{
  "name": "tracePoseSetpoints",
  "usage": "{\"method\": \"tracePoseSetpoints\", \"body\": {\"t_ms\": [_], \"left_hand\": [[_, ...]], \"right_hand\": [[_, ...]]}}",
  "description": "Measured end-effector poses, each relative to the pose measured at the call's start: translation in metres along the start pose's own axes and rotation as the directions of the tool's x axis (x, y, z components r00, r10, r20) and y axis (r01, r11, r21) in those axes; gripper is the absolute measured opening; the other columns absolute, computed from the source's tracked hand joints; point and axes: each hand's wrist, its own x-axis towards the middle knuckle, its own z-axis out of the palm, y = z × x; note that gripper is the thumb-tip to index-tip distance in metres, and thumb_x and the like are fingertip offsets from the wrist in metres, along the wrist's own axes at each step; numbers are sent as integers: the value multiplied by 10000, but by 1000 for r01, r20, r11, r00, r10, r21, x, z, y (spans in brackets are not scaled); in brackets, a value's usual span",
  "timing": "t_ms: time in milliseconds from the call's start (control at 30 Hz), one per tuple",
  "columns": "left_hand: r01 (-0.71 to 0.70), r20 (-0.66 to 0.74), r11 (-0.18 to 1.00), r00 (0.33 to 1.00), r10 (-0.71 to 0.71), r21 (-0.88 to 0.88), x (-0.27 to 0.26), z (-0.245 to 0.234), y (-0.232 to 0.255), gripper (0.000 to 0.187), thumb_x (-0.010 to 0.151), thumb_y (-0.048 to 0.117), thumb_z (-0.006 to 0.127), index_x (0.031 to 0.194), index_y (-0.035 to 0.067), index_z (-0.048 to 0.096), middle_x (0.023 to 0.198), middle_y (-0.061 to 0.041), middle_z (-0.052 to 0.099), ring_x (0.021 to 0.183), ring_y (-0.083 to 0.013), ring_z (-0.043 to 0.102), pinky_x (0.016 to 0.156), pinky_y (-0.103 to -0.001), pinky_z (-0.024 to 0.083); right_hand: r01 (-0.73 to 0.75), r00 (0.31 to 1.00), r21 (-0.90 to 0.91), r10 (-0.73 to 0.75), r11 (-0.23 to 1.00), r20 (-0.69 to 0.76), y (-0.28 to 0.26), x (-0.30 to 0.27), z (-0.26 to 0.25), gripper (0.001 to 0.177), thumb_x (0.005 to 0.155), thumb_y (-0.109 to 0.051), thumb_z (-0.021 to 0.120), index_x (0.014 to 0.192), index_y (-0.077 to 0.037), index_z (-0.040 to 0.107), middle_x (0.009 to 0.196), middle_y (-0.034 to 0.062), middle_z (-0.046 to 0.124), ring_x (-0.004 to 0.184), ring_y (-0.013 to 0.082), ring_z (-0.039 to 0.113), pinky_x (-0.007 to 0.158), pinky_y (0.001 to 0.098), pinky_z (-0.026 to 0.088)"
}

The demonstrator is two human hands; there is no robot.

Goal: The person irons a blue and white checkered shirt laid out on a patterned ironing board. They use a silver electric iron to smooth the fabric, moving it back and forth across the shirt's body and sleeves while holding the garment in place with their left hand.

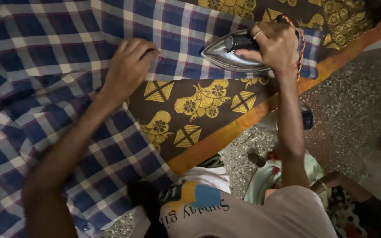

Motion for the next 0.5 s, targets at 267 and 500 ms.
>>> {"method": "tracePoseSetpoints", "body": {"t_ms": [267, 500], "left_hand": [[-27, -38, 990, 999, 22, -137, -2, 4, -6, 86, 1007, 114, 747, 1042, 35, 741, 1128, -77, 716, 1085, -217, 658, 946, -374, 522], [0, -104, 998, 995, -7, -69, -14, 25, -19, 55, 1093, 31, 634, 1075, 13, 683, 1114, -109, 673, 1088, -228, 639, 914, -356, 540]], "right_hand": [[-144, 985, 70, 150, 987, -87, 0, -12, 30, 793, 993, -869, 498, 874, -114, 712, 698, -18, 603, 556, 139, 553, 575, 317, 443], [-347, 918, -24, 335, 937, -212, -14, -10, 61, 696, 1105, -711, 389, 843, -191, 770, 596, -7, 412, 623, 199, 315, 714, 395, 345]]}}
